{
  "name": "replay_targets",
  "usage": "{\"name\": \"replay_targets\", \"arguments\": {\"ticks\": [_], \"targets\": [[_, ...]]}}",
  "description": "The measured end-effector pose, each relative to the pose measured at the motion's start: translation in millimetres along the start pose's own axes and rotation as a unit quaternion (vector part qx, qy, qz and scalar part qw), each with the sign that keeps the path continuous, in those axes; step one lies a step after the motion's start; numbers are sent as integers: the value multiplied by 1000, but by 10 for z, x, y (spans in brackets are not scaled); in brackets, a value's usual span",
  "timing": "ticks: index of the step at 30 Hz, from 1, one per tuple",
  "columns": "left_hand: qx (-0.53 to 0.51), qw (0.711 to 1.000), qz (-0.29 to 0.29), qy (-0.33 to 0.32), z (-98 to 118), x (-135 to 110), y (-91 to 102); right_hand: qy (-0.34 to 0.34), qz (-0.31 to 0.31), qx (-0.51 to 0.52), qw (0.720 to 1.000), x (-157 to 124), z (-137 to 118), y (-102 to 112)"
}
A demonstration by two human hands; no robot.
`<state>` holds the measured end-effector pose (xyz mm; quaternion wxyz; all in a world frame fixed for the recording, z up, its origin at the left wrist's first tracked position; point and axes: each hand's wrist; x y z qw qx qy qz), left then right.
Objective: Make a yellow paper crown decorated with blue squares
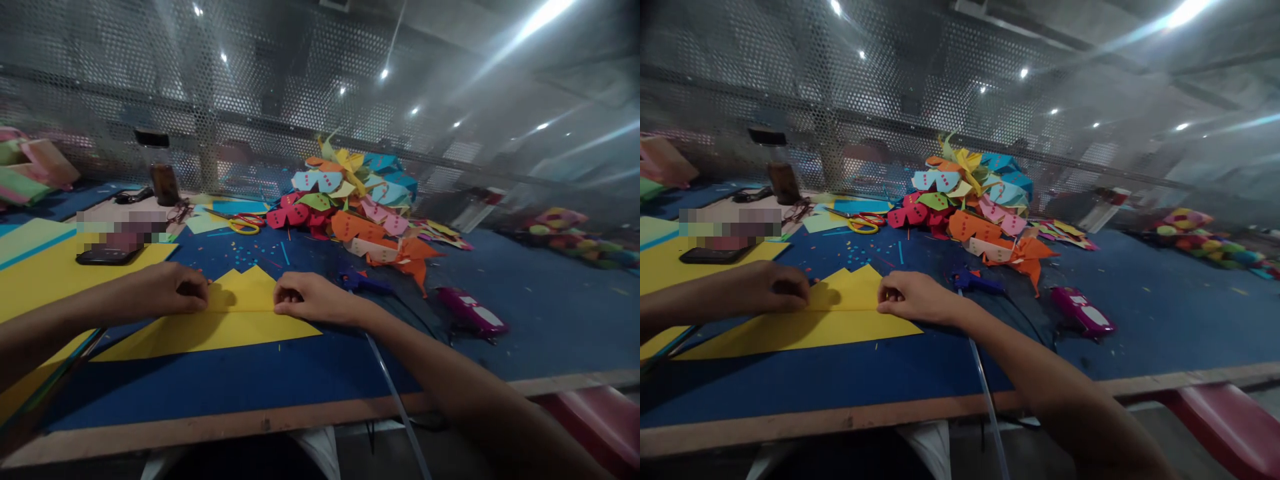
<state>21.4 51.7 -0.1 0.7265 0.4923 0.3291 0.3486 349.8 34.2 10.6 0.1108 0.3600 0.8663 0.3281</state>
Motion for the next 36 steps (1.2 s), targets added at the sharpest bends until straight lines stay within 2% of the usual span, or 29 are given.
{"name": "replay_targets", "arguments": {"ticks": [4, 10, 14, 18, 22, 30, 36], "targets": [[-8, 999, -32, -13, -36, -2, 59, -4, 3, 8, 1000, 3, 7, 0], [-18, 999, -31, 3, -98, 16, 97, -6, 3, 12, 1000, 15, 29, -6], [-16, 999, -50, 2, -139, 1, 128, -2, 3, 13, 1000, 18, 26, -7], [-13, 1000, -28, 0, -120, -30, 162, -4, 5, 8, 1000, 14, 21, -3], [-14, 998, -61, 1, -115, -33, 203, -4, 1, 7, 1000, 13, 24, 3], [-5, 998, -63, 17, -109, -40, 221, -2, 8, 18, 1000, 20, 33, -7], [29, 999, -35, 29, -16, -105, 253, -8, 6, 10, 1000, 18, 21, -3]]}}
Point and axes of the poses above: each hand's wrist, its own x-axis towards the middle knuckle, its own y-axis out of the back of the hand, z = x × y, and after that the axes turned 13 degrees about x, right-handed
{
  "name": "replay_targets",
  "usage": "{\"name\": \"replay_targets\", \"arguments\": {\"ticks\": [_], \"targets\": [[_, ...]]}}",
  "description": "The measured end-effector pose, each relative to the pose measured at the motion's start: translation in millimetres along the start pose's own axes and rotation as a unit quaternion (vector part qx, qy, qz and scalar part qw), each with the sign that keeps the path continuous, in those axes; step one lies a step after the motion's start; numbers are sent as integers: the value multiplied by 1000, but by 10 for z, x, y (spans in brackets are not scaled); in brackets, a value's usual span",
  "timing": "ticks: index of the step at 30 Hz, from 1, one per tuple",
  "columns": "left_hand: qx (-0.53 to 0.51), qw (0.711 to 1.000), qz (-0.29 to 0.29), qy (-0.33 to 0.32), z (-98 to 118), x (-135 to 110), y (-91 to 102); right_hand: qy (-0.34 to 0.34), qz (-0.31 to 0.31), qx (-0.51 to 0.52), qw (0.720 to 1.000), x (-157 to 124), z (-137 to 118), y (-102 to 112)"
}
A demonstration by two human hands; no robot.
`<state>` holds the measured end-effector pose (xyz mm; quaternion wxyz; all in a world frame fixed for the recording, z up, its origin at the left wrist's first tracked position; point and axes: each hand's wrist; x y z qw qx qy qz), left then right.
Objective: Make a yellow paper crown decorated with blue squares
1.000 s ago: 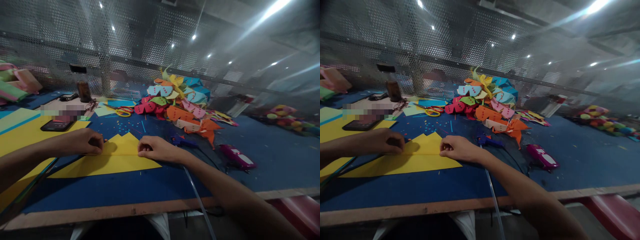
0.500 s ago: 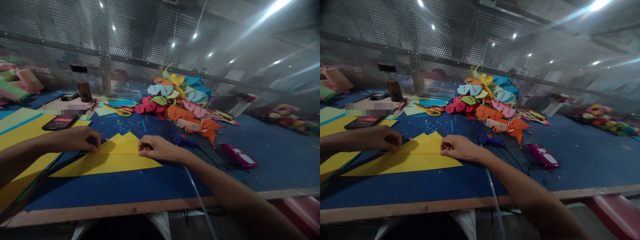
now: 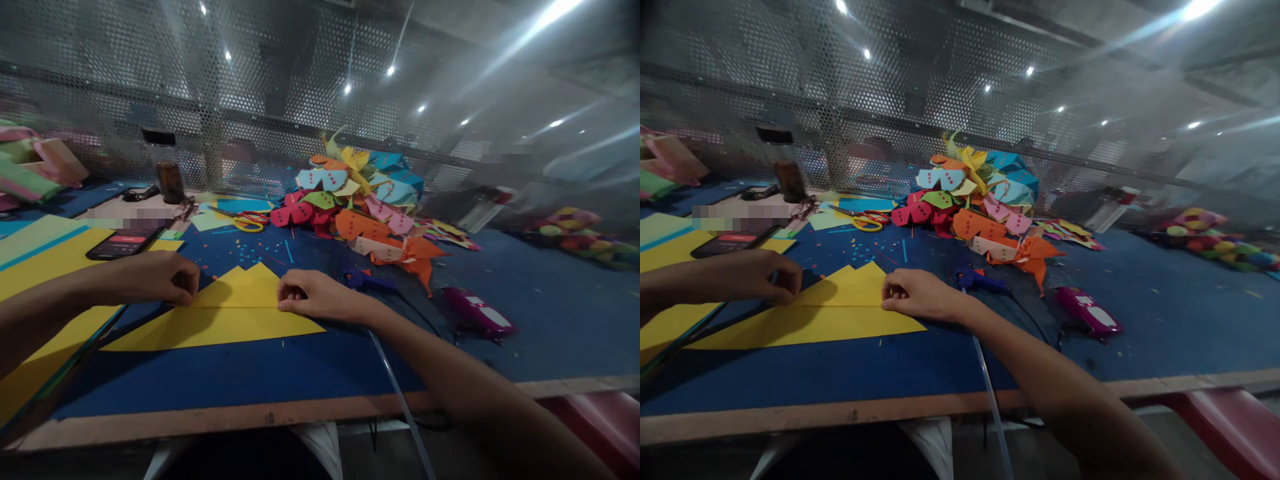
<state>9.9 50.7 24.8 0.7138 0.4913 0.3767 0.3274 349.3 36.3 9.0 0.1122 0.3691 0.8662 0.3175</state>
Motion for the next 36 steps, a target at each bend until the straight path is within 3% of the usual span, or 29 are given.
{"name": "replay_targets", "arguments": {"ticks": [15, 17, 19, 22, 28, 36], "targets": [[-15, 999, -12, -43, -76, -45, 66, 7, 3, -4, 1000, 7, 15, -1], [-18, 998, 20, -63, -21, -43, 47, 8, 4, -1, 1000, 4, 12, -1], [-24, 991, 87, -99, 71, -23, -15, 12, 0, -1, 1000, -1, 7, -3], [-21, 969, 159, -189, 229, 35, -186, 18, 0, -15, 1000, -8, -6, -5], [0, 957, 197, -211, 261, 162, -513, 38, 0, -86, 996, -14, -47, -11], [58, 953, 219, -203, 252, 134, -564, 76, -2, -180, 981, -25, -66, -42]]}}
Point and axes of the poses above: each hand's wrist, its own x-axis towards the middle knuckle, its own y-axis out of the back of the hand, z = x × y, and after that the axes turned 13 degrees about x, right-handed
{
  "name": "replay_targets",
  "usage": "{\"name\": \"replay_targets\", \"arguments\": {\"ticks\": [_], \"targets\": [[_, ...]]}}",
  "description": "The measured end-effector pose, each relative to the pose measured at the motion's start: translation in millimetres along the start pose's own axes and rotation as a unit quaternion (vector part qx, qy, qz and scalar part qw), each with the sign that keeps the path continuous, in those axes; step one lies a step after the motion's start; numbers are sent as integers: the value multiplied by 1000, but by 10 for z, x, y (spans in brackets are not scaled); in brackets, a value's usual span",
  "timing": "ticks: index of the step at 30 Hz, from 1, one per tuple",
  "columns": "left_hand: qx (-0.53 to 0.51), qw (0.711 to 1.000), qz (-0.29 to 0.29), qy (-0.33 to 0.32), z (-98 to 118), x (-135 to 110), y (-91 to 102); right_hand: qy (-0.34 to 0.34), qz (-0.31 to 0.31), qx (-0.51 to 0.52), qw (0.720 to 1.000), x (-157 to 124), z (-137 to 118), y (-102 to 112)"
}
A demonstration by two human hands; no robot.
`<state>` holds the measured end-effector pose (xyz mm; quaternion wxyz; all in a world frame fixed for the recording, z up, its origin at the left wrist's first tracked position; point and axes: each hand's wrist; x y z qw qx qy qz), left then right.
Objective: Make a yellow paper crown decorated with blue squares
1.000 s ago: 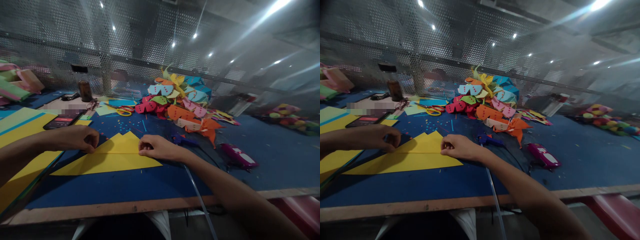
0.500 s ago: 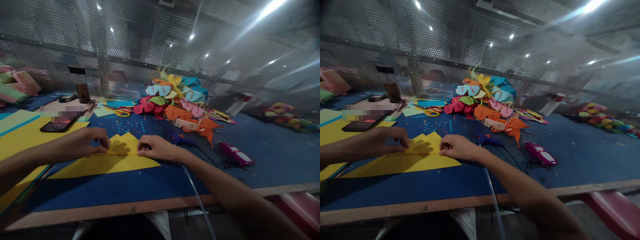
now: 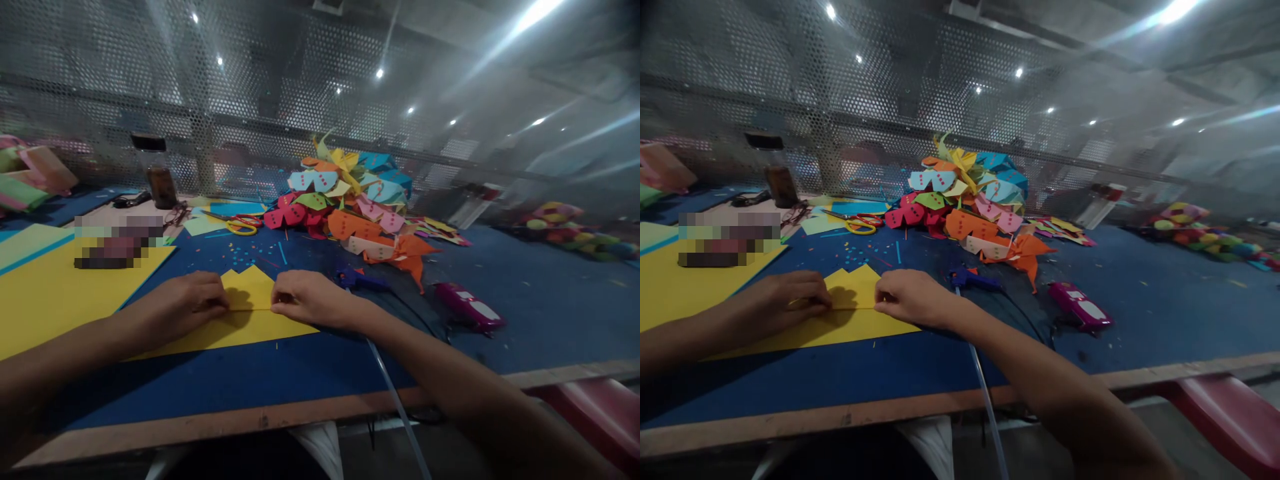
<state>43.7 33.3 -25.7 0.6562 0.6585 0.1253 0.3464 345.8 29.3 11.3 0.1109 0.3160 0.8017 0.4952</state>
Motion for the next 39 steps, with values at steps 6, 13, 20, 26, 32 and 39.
{"name": "replay_targets", "arguments": {"ticks": [6, 13, 20, 26, 32, 39], "targets": [[63, 998, 7, -20, 123, 26, 49, 17, -12, -56, 998, -3, -45, 1], [41, 999, -6, 9, 126, 11, 45, 16, -20, -22, 999, -28, -84, 20], [-33, 995, -41, 88, 72, 26, 18, -1, -18, 12, 1000, -30, -47, 37], [-54, 990, -35, 122, 37, 19, -11, -39, -22, 49, 998, -23, -43, 56], [-74, 987, -43, 133, 24, 22, -9, -64, -25, 56, 996, -5, -44, 54], [-77, 991, -26, 108, -5, 42, -12, -71, -20, 57, 996, 20, 3, 39]]}}
Point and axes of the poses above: each hand's wrist, its own x-axis towards the middle knuckle, its own y-axis out of the back of the hand, z = x × y, and after that the axes turned 13 degrees about x, right-handed
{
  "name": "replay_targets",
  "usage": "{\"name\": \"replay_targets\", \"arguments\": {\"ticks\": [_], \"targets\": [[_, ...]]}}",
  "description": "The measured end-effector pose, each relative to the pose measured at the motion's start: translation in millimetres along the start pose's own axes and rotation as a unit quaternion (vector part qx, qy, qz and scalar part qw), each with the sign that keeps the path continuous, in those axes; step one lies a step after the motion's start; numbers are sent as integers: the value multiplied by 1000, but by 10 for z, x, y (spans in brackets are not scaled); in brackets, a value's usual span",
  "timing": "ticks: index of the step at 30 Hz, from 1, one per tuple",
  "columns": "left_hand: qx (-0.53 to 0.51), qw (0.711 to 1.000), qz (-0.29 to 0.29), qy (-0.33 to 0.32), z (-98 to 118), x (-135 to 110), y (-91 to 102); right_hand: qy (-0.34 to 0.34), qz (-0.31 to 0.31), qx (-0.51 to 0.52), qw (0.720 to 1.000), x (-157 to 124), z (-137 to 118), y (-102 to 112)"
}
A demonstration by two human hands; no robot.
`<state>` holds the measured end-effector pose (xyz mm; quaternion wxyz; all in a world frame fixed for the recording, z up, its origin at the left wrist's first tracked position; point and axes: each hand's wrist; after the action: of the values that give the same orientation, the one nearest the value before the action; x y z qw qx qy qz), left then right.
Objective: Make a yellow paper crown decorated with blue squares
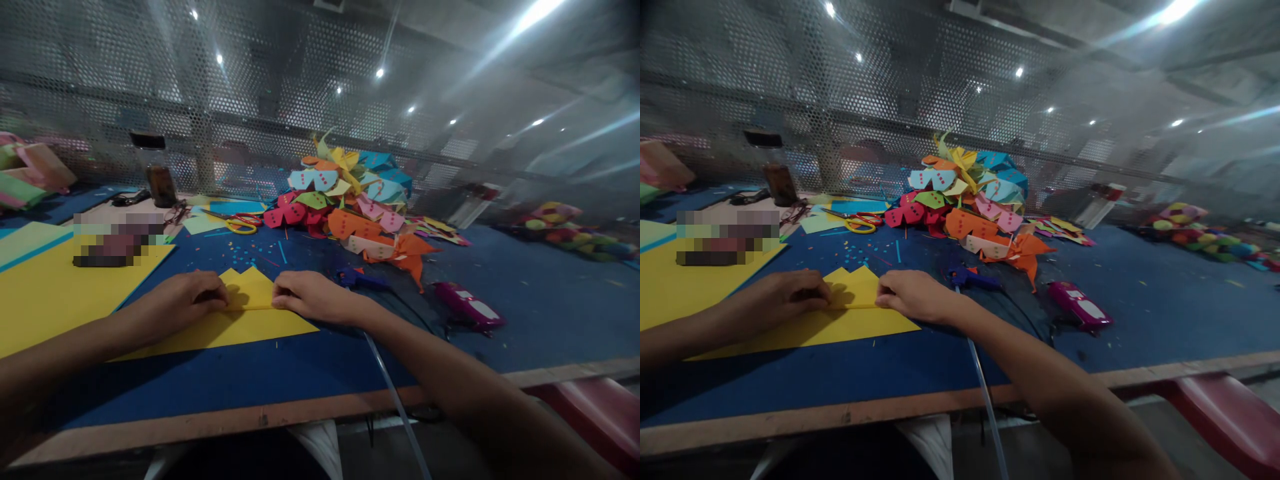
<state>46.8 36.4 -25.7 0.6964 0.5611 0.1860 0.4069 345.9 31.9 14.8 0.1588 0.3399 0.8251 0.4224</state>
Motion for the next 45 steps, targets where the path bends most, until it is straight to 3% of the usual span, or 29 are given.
{"name": "replay_targets", "arguments": {"ticks": [12, 20, 32, 40, 45], "targets": [[39, 998, 21, -44, -7, -33, -30, 10, 3, -7, 1000, 0, 19, -11], [86, 994, 15, -68, 153, -36, 79, 8, 3, -47, 999, -12, -29, -20], [190, 964, 59, -178, 143, -84, 11, 33, -6, -89, 995, -15, -30, -22], [238, 952, 6, -195, 272, -120, 19, 41, -9, -178, 983, -36, -84, -41], [253, 950, 2, -180, 291, -154, -16, 19, -18, -210, 977, -77, -161, -59]]}}
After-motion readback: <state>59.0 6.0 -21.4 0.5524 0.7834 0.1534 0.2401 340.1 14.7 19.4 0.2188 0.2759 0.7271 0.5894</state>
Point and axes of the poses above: each hand's wrist, its own x-axis towards the middle knuckle, its own y-axis out of the back of the hand, z = x × y, and after that the axes turned 13 degrees about x, right-handed
